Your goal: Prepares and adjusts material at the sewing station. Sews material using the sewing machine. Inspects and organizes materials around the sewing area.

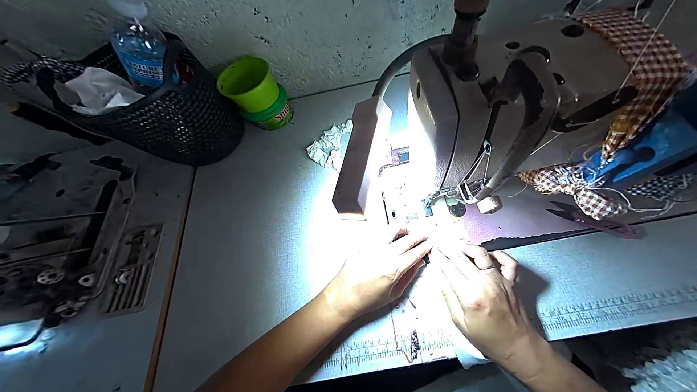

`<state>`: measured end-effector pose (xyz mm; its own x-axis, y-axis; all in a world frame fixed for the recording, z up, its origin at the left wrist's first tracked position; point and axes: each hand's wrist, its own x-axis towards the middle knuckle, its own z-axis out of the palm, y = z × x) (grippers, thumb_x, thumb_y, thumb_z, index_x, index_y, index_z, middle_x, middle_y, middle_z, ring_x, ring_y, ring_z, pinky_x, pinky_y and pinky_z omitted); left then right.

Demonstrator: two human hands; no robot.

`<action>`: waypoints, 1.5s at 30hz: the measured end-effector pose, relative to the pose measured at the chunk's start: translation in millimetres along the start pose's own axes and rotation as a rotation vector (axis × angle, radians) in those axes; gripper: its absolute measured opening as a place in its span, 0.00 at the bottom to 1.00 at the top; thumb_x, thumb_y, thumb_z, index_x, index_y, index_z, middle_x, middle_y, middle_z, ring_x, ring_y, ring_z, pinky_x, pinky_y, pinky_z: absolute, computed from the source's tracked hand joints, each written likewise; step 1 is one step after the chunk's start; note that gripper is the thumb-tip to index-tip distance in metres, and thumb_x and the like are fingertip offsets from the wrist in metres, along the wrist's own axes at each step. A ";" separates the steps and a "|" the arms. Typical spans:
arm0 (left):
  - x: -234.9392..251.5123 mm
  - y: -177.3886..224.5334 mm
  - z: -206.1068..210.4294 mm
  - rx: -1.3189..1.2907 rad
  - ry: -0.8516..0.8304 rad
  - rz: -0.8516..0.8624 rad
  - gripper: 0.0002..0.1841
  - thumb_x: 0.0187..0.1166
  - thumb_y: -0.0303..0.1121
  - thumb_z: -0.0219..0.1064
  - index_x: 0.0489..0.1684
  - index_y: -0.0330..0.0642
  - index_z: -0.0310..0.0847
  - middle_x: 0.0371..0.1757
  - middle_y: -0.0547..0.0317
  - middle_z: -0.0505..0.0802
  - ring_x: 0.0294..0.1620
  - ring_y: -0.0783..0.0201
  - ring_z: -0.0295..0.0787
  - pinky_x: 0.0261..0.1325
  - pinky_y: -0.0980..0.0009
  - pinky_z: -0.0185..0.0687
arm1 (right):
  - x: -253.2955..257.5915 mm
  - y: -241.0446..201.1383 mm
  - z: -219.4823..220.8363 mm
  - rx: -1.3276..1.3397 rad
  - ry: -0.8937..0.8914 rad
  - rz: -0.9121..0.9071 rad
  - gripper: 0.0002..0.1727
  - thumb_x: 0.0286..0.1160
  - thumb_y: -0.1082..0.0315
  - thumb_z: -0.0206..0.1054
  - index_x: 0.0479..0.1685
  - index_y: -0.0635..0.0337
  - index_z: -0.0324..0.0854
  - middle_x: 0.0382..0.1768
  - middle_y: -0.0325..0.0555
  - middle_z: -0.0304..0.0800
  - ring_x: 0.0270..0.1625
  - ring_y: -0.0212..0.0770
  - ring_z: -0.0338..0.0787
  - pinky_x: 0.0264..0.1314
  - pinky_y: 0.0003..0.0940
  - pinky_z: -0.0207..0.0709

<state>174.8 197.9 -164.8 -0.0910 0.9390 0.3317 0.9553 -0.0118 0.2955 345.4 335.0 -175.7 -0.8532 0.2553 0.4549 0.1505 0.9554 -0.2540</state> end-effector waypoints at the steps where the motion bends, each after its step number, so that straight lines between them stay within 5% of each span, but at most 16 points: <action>1: -1.0 -1.9 -0.6 -0.015 -0.007 -0.001 0.19 0.89 0.37 0.54 0.68 0.46 0.88 0.69 0.61 0.92 0.71 0.60 0.84 0.75 0.64 0.72 | 0.2 1.4 -0.6 -0.003 -0.011 -0.010 0.20 0.81 0.61 0.55 0.57 0.48 0.94 0.63 0.36 0.94 0.68 0.44 0.87 0.71 0.50 0.64; 21: 3.4 -14.8 -1.9 -0.051 0.002 -0.067 0.22 0.87 0.40 0.53 0.73 0.50 0.85 0.74 0.63 0.89 0.73 0.64 0.83 0.77 0.59 0.70 | 13.1 3.0 5.5 -0.072 -0.029 0.026 0.22 0.80 0.63 0.53 0.60 0.42 0.93 0.68 0.30 0.91 0.76 0.39 0.84 0.79 0.61 0.54; 36: 4.3 -14.0 -0.5 -0.019 0.005 -0.108 0.23 0.86 0.43 0.53 0.73 0.54 0.85 0.75 0.67 0.88 0.73 0.58 0.81 0.72 0.52 0.69 | 18.4 -0.4 6.2 -0.039 -0.022 0.052 0.21 0.82 0.62 0.53 0.61 0.42 0.92 0.68 0.32 0.92 0.74 0.41 0.86 0.77 0.62 0.57; 39: 3.5 -15.5 0.2 -0.037 0.014 -0.102 0.23 0.86 0.44 0.54 0.74 0.54 0.85 0.75 0.68 0.87 0.76 0.58 0.78 0.73 0.53 0.70 | 13.0 5.5 -2.5 0.133 -0.049 0.092 0.22 0.85 0.59 0.52 0.64 0.46 0.91 0.71 0.33 0.89 0.77 0.41 0.82 0.78 0.58 0.60; 41: 1.0 -13.1 -2.9 -0.039 0.005 -0.110 0.24 0.86 0.44 0.54 0.76 0.53 0.83 0.79 0.67 0.84 0.83 0.57 0.73 0.81 0.53 0.66 | -3.6 10.5 -17.8 0.249 0.016 0.119 0.21 0.83 0.60 0.53 0.57 0.51 0.92 0.63 0.39 0.93 0.68 0.42 0.87 0.69 0.50 0.72; 43: -1.7 -0.9 -11.6 -0.036 0.003 -0.147 0.24 0.87 0.43 0.54 0.79 0.49 0.80 0.83 0.64 0.81 0.84 0.59 0.72 0.85 0.55 0.64 | -34.5 12.2 -39.5 0.309 0.078 0.159 0.20 0.84 0.55 0.54 0.43 0.56 0.92 0.41 0.42 0.94 0.49 0.40 0.88 0.53 0.40 0.77; 45: -7.4 23.1 -22.6 -0.057 0.065 -0.241 0.22 0.86 0.40 0.57 0.75 0.45 0.82 0.74 0.62 0.88 0.74 0.65 0.82 0.77 0.61 0.75 | -71.4 8.2 -63.4 0.329 0.004 0.236 0.23 0.79 0.45 0.61 0.37 0.57 0.90 0.30 0.42 0.90 0.39 0.36 0.87 0.44 0.32 0.79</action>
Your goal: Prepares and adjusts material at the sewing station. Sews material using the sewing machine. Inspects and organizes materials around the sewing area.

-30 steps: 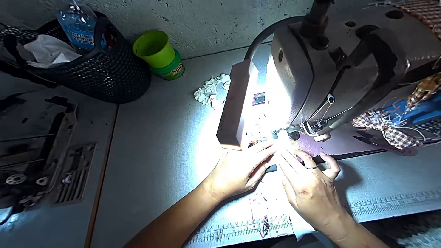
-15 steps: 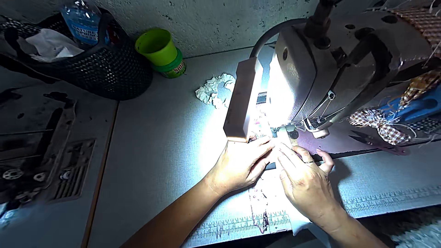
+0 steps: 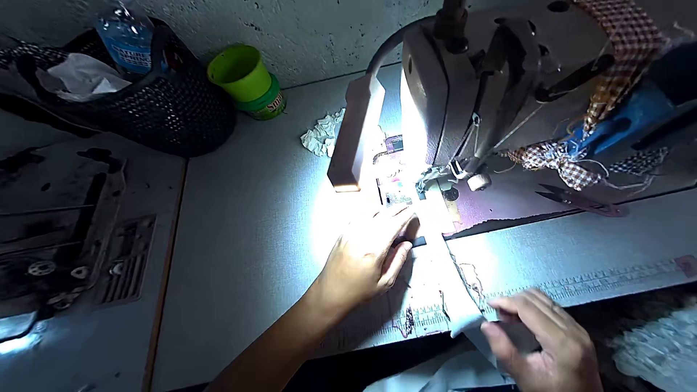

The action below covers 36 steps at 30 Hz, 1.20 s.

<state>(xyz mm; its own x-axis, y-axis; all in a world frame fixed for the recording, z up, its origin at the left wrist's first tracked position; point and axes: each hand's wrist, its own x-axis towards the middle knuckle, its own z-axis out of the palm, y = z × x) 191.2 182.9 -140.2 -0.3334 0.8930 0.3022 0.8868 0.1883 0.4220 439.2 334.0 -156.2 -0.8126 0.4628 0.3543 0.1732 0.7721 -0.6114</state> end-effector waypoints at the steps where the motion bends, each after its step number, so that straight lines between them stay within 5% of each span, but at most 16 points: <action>1: -7.8 15.1 -3.2 -0.047 0.049 -0.080 0.19 0.85 0.40 0.59 0.68 0.45 0.87 0.63 0.63 0.93 0.62 0.71 0.89 0.66 0.67 0.82 | -17.3 -0.7 -6.2 0.001 -0.045 0.045 0.25 0.74 0.42 0.67 0.38 0.58 0.90 0.29 0.44 0.90 0.38 0.37 0.87 0.43 0.32 0.80; 2: -15.8 31.8 -4.2 -0.124 0.084 -0.174 0.16 0.84 0.39 0.61 0.59 0.45 0.90 0.49 0.66 0.95 0.47 0.76 0.90 0.53 0.75 0.86 | -32.4 0.9 -6.3 -0.005 -0.071 0.083 0.26 0.69 0.41 0.70 0.39 0.58 0.91 0.31 0.45 0.90 0.39 0.39 0.87 0.45 0.34 0.80; 4: -32.3 65.2 -1.5 -0.309 0.080 -0.348 0.13 0.84 0.38 0.61 0.48 0.44 0.93 0.35 0.70 0.94 0.33 0.84 0.87 0.39 0.86 0.83 | -56.8 10.8 8.9 0.000 -0.041 0.116 0.25 0.67 0.41 0.72 0.42 0.55 0.92 0.37 0.45 0.89 0.46 0.41 0.86 0.50 0.36 0.80; 7: -57.9 107.4 15.4 -0.552 0.080 -0.516 0.12 0.82 0.35 0.64 0.45 0.40 0.93 0.33 0.68 0.95 0.30 0.81 0.90 0.36 0.83 0.88 | -73.3 21.4 29.0 0.136 0.010 0.116 0.13 0.76 0.49 0.68 0.40 0.45 0.93 0.42 0.37 0.88 0.53 0.34 0.85 0.61 0.38 0.75; 10: -81.2 141.2 33.0 -0.738 0.134 -0.649 0.10 0.80 0.29 0.66 0.50 0.35 0.91 0.38 0.61 0.98 0.36 0.73 0.96 0.42 0.75 0.95 | -76.1 13.1 26.6 0.290 -0.037 0.182 0.09 0.77 0.55 0.66 0.39 0.45 0.90 0.43 0.29 0.94 0.55 0.27 0.88 0.68 0.39 0.74; 13: -98.3 156.2 48.7 -0.790 0.168 -0.700 0.12 0.80 0.27 0.65 0.53 0.32 0.90 0.44 0.57 0.98 0.43 0.70 0.97 0.50 0.73 0.95 | -76.4 10.8 24.5 0.389 -0.051 0.321 0.19 0.72 0.57 0.73 0.53 0.61 0.82 0.48 0.42 0.91 0.56 0.37 0.88 0.62 0.42 0.80; 14: -101.2 158.6 52.4 -0.791 0.174 -0.705 0.12 0.80 0.26 0.65 0.55 0.31 0.89 0.46 0.55 0.98 0.46 0.69 0.97 0.53 0.73 0.94 | -75.3 12.7 25.6 0.420 -0.061 0.354 0.19 0.71 0.57 0.73 0.54 0.60 0.81 0.46 0.38 0.92 0.54 0.31 0.89 0.60 0.34 0.84; 16: -103.5 161.4 57.0 -0.826 0.182 -0.712 0.15 0.81 0.25 0.65 0.60 0.27 0.87 0.52 0.50 0.97 0.51 0.67 0.97 0.59 0.72 0.93 | -75.4 10.6 21.9 0.531 -0.105 0.330 0.10 0.71 0.63 0.71 0.45 0.58 0.87 0.39 0.33 0.93 0.47 0.25 0.90 0.54 0.24 0.85; 20: -104.5 166.3 60.6 -1.109 0.206 -0.758 0.18 0.87 0.22 0.57 0.70 0.21 0.77 0.58 0.46 0.94 0.55 0.63 0.95 0.63 0.67 0.92 | -86.6 -9.7 6.5 0.563 -0.216 0.175 0.09 0.77 0.59 0.68 0.38 0.52 0.90 0.36 0.28 0.93 0.43 0.21 0.88 0.53 0.24 0.80; 24: -96.5 170.6 65.8 -1.356 0.244 -0.965 0.16 0.90 0.22 0.50 0.64 0.22 0.78 0.53 0.43 0.95 0.52 0.56 0.97 0.60 0.62 0.92 | -90.9 -16.2 10.9 0.717 -0.368 0.278 0.08 0.73 0.63 0.69 0.33 0.56 0.88 0.29 0.31 0.89 0.31 0.18 0.84 0.35 0.13 0.78; 28: -99.3 175.6 66.8 -1.501 0.210 -0.942 0.19 0.93 0.26 0.44 0.70 0.22 0.75 0.53 0.42 0.96 0.54 0.55 0.97 0.64 0.62 0.90 | -91.8 -26.2 3.6 0.573 -0.284 0.114 0.11 0.76 0.60 0.66 0.31 0.57 0.87 0.23 0.32 0.83 0.23 0.17 0.76 0.25 0.12 0.70; 32: -100.4 177.2 66.9 -1.557 0.128 -0.866 0.23 0.95 0.30 0.40 0.69 0.25 0.78 0.53 0.44 0.97 0.53 0.58 0.97 0.62 0.63 0.90 | -91.8 -23.2 6.5 0.520 -0.327 0.112 0.13 0.74 0.59 0.65 0.23 0.53 0.82 0.16 0.30 0.74 0.18 0.18 0.69 0.19 0.15 0.62; 36: -103.8 179.9 68.3 -1.588 0.100 -0.897 0.21 0.94 0.30 0.45 0.57 0.29 0.87 0.50 0.46 0.97 0.53 0.60 0.96 0.63 0.64 0.89 | -92.6 -21.3 4.1 0.575 -0.366 0.177 0.13 0.74 0.59 0.65 0.21 0.52 0.82 0.14 0.27 0.72 0.18 0.15 0.68 0.19 0.13 0.60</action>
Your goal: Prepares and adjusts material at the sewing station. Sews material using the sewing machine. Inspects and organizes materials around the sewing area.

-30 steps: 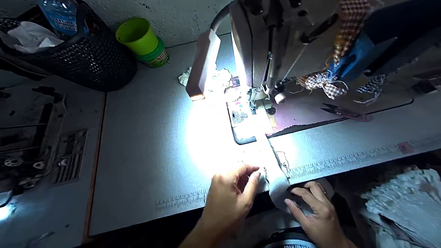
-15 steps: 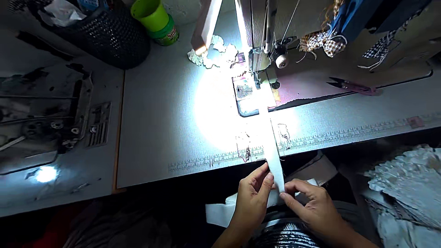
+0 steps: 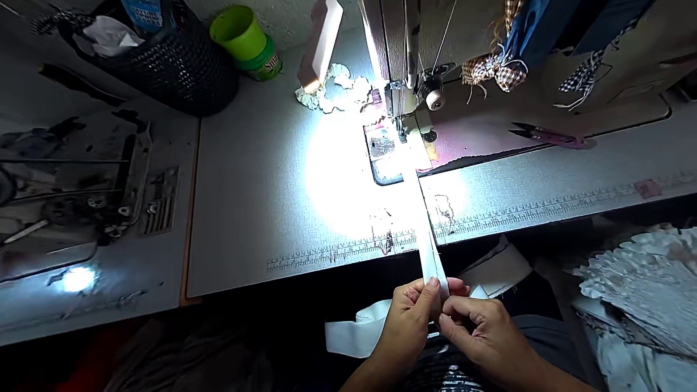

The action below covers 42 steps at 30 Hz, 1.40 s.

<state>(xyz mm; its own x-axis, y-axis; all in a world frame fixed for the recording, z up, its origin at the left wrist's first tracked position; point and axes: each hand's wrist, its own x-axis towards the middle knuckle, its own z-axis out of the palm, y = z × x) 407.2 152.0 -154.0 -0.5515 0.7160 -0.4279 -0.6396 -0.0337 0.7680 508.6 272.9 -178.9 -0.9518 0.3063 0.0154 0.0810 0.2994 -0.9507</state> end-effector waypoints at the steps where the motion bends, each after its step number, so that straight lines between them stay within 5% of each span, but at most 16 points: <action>1: -0.2 -0.8 -0.1 -0.003 0.004 -0.009 0.21 0.94 0.30 0.46 0.55 0.29 0.88 0.50 0.47 0.97 0.52 0.61 0.96 0.61 0.66 0.89 | -0.4 -0.5 -0.5 0.010 0.004 0.014 0.13 0.73 0.59 0.65 0.22 0.52 0.83 0.14 0.26 0.73 0.17 0.15 0.68 0.18 0.13 0.60; 15: 5.7 -11.3 -1.3 -0.009 0.064 -0.017 0.12 0.87 0.24 0.58 0.47 0.29 0.91 0.47 0.49 0.97 0.47 0.65 0.95 0.57 0.69 0.89 | -6.5 7.0 -1.3 -0.051 0.071 0.118 0.13 0.71 0.59 0.65 0.19 0.50 0.80 0.13 0.23 0.69 0.16 0.13 0.65 0.18 0.12 0.57; 20: 6.9 -12.4 -4.6 0.003 0.090 -0.043 0.12 0.87 0.24 0.59 0.43 0.31 0.91 0.41 0.53 0.97 0.44 0.68 0.94 0.54 0.71 0.89 | -5.0 6.1 -9.4 -0.171 0.127 -0.032 0.13 0.78 0.57 0.64 0.29 0.53 0.86 0.19 0.28 0.79 0.19 0.16 0.72 0.20 0.14 0.65; 22: 8.6 -13.4 -6.6 -0.018 0.080 -0.052 0.13 0.88 0.24 0.58 0.42 0.33 0.91 0.39 0.56 0.97 0.42 0.68 0.94 0.55 0.70 0.90 | 6.3 4.8 -20.3 -0.273 0.204 -0.170 0.12 0.80 0.60 0.63 0.36 0.56 0.88 0.26 0.33 0.85 0.26 0.20 0.79 0.27 0.15 0.73; 24: 10.5 -15.2 -8.9 -0.039 0.066 -0.066 0.14 0.88 0.24 0.57 0.41 0.33 0.91 0.39 0.56 0.97 0.45 0.67 0.95 0.59 0.68 0.89 | 21.7 10.4 -29.9 -0.430 0.211 -0.380 0.11 0.81 0.65 0.63 0.49 0.55 0.92 0.39 0.41 0.92 0.43 0.32 0.87 0.47 0.25 0.80; 27: 13.2 -17.9 -10.4 -0.013 0.093 -0.071 0.12 0.86 0.25 0.60 0.37 0.34 0.91 0.37 0.56 0.97 0.43 0.67 0.95 0.57 0.67 0.89 | 41.1 28.5 -37.7 -0.632 0.079 -0.645 0.17 0.86 0.66 0.59 0.65 0.45 0.89 0.65 0.43 0.92 0.68 0.44 0.84 0.74 0.37 0.70; 37: 5.2 -12.4 -19.7 0.057 0.024 -0.061 0.11 0.83 0.23 0.61 0.35 0.36 0.92 0.36 0.58 0.97 0.43 0.69 0.95 0.58 0.69 0.88 | 60.8 52.2 -35.4 -0.626 0.042 -0.927 0.14 0.87 0.69 0.59 0.58 0.54 0.91 0.63 0.43 0.94 0.75 0.43 0.83 0.84 0.35 0.61; 40: -3.5 -7.0 -24.4 0.420 0.012 0.047 0.14 0.82 0.29 0.63 0.25 0.43 0.91 0.27 0.70 0.93 0.31 0.82 0.86 0.40 0.80 0.82 | 58.0 47.6 -34.6 -0.607 0.060 -0.921 0.13 0.87 0.69 0.60 0.58 0.56 0.90 0.62 0.44 0.94 0.74 0.42 0.83 0.84 0.35 0.63; 42: -14.3 2.8 -25.8 0.913 0.116 0.270 0.14 0.80 0.41 0.65 0.33 0.47 0.96 0.34 0.71 0.97 0.39 0.80 0.91 0.48 0.72 0.86 | 57.3 45.3 -33.4 -0.598 0.090 -0.907 0.13 0.85 0.72 0.61 0.56 0.55 0.91 0.61 0.43 0.95 0.73 0.41 0.84 0.83 0.36 0.64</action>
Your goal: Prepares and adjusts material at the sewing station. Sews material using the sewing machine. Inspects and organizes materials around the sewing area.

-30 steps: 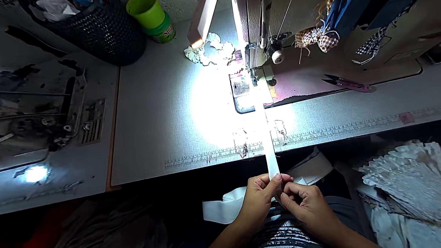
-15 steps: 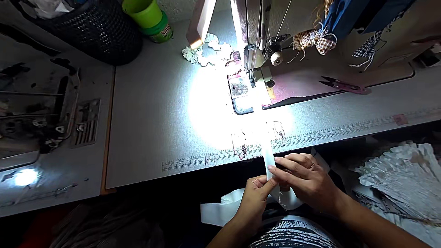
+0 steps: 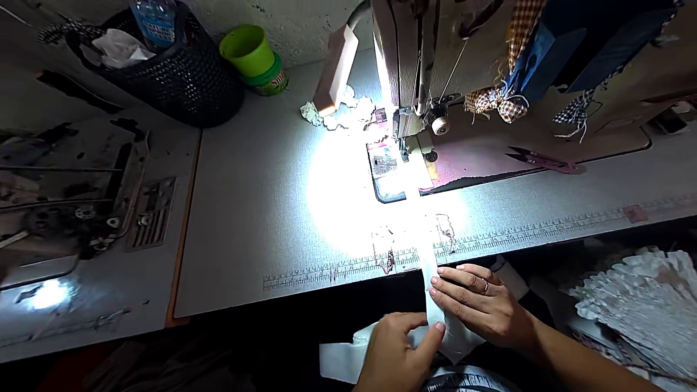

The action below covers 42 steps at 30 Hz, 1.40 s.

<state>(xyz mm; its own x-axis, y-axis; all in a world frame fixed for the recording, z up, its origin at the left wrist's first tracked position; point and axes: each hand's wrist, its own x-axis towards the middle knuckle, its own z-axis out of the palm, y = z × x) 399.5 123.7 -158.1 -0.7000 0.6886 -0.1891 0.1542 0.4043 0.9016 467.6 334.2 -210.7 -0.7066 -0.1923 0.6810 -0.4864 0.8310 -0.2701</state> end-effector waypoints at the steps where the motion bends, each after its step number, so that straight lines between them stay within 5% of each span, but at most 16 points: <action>1: -0.6 4.0 -4.4 0.193 0.116 0.122 0.15 0.79 0.44 0.65 0.37 0.48 0.97 0.39 0.70 0.99 0.45 0.77 0.94 0.53 0.67 0.89 | 0.5 -0.9 -0.2 -0.001 0.012 0.011 0.13 0.84 0.72 0.62 0.56 0.55 0.91 0.61 0.42 0.95 0.74 0.41 0.84 0.83 0.36 0.64; 4: 18.5 13.7 -18.3 0.419 0.324 0.464 0.15 0.83 0.40 0.62 0.36 0.47 0.96 0.43 0.65 0.99 0.47 0.73 0.94 0.56 0.70 0.86 | 2.0 -5.9 0.9 0.003 0.055 0.042 0.12 0.84 0.71 0.63 0.56 0.55 0.91 0.61 0.42 0.94 0.74 0.40 0.84 0.83 0.36 0.65; 8: 61.9 1.9 -21.4 0.641 0.300 0.633 0.16 0.86 0.41 0.61 0.57 0.48 0.94 0.63 0.57 0.95 0.67 0.57 0.90 0.68 0.60 0.82 | -4.3 -9.4 10.0 0.003 0.073 0.076 0.11 0.84 0.71 0.62 0.52 0.55 0.91 0.60 0.42 0.95 0.75 0.41 0.84 0.84 0.38 0.66; 13: 77.3 -18.3 -16.6 0.711 0.289 0.685 0.17 0.85 0.50 0.62 0.58 0.57 0.94 0.66 0.65 0.94 0.75 0.57 0.84 0.77 0.52 0.71 | -8.4 -9.5 12.9 -0.014 0.062 0.098 0.11 0.84 0.72 0.61 0.52 0.57 0.90 0.60 0.43 0.95 0.76 0.40 0.84 0.86 0.37 0.65; 18: 82.7 -14.5 -31.4 0.674 0.169 0.701 0.15 0.85 0.44 0.62 0.58 0.58 0.94 0.66 0.68 0.94 0.73 0.59 0.84 0.74 0.53 0.71 | -5.8 -7.4 13.8 0.021 0.064 0.080 0.11 0.84 0.72 0.60 0.53 0.58 0.89 0.60 0.45 0.95 0.75 0.39 0.85 0.86 0.36 0.66; 21: 95.9 -11.1 -38.7 0.597 0.090 0.702 0.13 0.84 0.43 0.64 0.54 0.57 0.95 0.64 0.64 0.94 0.72 0.58 0.84 0.71 0.54 0.73 | -6.0 -8.6 15.0 0.037 0.067 0.072 0.11 0.85 0.72 0.60 0.53 0.58 0.88 0.62 0.46 0.94 0.77 0.40 0.83 0.86 0.37 0.66; 29: 99.8 -12.6 -39.3 0.653 0.069 0.680 0.21 0.82 0.50 0.63 0.66 0.55 0.90 0.74 0.61 0.89 0.81 0.57 0.78 0.79 0.49 0.69 | -4.1 -13.0 10.3 0.023 0.082 0.113 0.11 0.87 0.69 0.59 0.51 0.56 0.88 0.58 0.42 0.95 0.74 0.36 0.85 0.87 0.37 0.64; 34: 141.0 3.2 -56.9 0.586 0.144 0.601 0.19 0.86 0.38 0.60 0.67 0.41 0.88 0.72 0.55 0.90 0.76 0.58 0.83 0.78 0.58 0.76 | -4.1 -13.7 14.8 0.013 0.089 0.136 0.11 0.86 0.68 0.59 0.51 0.55 0.88 0.58 0.42 0.96 0.73 0.36 0.86 0.86 0.38 0.64; 42: 203.8 6.0 -80.2 0.838 0.123 0.653 0.20 0.83 0.40 0.60 0.68 0.48 0.88 0.72 0.59 0.89 0.80 0.53 0.76 0.79 0.50 0.69 | -0.8 -16.8 14.6 -0.017 0.077 0.173 0.11 0.86 0.69 0.59 0.50 0.54 0.89 0.57 0.40 0.97 0.74 0.34 0.85 0.87 0.37 0.60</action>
<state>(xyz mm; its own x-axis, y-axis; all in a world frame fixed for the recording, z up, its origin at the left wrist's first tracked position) 201.8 218.2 -160.0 -0.3667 0.8747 0.3168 0.9219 0.2959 0.2501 468.8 312.8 -216.6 -0.7371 -0.0056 0.6758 -0.3519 0.8568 -0.3768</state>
